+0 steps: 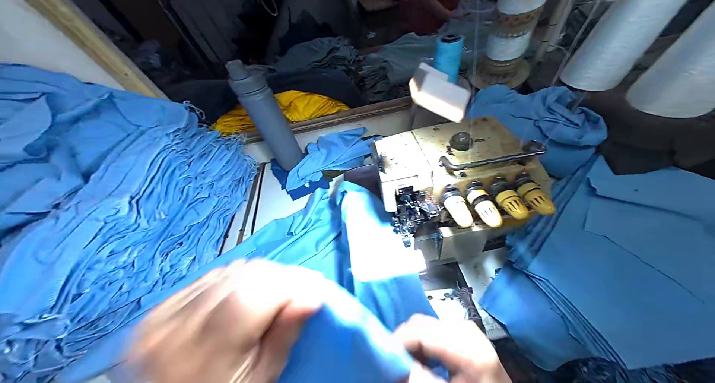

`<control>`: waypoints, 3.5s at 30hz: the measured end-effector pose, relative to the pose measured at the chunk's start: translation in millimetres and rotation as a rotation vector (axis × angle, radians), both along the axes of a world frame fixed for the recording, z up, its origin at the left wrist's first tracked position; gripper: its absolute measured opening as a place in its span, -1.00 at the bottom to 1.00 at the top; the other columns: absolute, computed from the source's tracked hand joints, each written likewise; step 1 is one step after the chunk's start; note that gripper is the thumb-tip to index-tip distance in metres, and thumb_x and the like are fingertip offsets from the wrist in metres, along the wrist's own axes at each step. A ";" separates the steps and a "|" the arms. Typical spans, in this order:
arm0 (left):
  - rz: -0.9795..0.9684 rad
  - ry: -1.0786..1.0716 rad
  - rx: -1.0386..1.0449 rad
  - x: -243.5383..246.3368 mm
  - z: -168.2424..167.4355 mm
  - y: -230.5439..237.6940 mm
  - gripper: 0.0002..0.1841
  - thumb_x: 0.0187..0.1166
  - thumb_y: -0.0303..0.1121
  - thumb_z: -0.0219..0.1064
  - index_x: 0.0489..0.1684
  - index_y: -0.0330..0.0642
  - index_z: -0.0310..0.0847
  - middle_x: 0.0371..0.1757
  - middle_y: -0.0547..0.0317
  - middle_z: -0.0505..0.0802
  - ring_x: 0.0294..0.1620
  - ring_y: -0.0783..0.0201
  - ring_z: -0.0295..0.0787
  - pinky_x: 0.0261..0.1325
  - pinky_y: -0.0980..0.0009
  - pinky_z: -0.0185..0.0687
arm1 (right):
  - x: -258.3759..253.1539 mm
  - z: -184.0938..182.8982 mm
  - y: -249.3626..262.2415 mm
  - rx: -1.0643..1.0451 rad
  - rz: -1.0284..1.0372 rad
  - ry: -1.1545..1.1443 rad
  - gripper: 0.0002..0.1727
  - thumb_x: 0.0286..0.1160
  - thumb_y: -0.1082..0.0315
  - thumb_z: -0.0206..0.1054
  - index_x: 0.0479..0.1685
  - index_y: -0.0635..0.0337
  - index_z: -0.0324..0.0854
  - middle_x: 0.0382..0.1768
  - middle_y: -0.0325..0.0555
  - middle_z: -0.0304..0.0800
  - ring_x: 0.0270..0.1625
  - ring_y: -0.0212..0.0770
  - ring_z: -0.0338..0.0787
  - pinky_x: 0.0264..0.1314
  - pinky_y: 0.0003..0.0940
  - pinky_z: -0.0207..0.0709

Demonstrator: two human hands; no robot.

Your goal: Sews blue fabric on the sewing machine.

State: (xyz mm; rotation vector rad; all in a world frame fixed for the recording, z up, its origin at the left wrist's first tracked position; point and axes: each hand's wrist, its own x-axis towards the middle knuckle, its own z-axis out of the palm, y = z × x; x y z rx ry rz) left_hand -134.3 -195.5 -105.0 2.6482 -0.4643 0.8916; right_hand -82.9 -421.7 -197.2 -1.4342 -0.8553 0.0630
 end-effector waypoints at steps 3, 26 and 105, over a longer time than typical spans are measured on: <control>0.112 0.192 0.150 68.5 -74.6 6.7 -0.57 0.67 -0.11 0.16 0.26 -0.15 0.79 0.26 0.02 0.86 0.34 0.00 0.74 0.37 -0.05 0.56 | 24.9 -69.5 10.2 -0.166 -0.187 0.277 -0.85 0.44 0.36 0.38 -0.38 0.26 0.75 -0.62 -0.32 0.70 -0.59 -0.59 0.62 -0.52 -0.63 0.53; -0.285 0.287 -0.277 80.9 -103.2 -40.2 -0.73 0.76 -0.34 0.13 -0.34 -0.20 0.68 -0.44 0.23 0.71 -0.34 0.44 0.65 -0.19 0.57 0.55 | 36.5 -56.1 7.5 0.087 -0.269 0.164 -0.75 0.43 0.50 0.46 0.04 0.44 0.69 -0.23 -0.24 0.90 -0.29 -0.62 0.79 -0.21 -0.69 0.71; 0.658 -0.081 -0.557 -32.5 -71.5 131.1 -0.69 0.73 -0.41 0.11 0.20 -0.55 0.44 -0.22 0.23 0.81 -0.30 0.54 0.81 -0.08 0.42 0.83 | 28.8 -57.9 3.3 0.094 -0.328 0.614 -0.60 0.00 0.73 0.33 -0.51 -0.09 0.41 -0.71 -0.60 0.48 -0.70 -0.70 0.42 -0.68 -0.78 0.28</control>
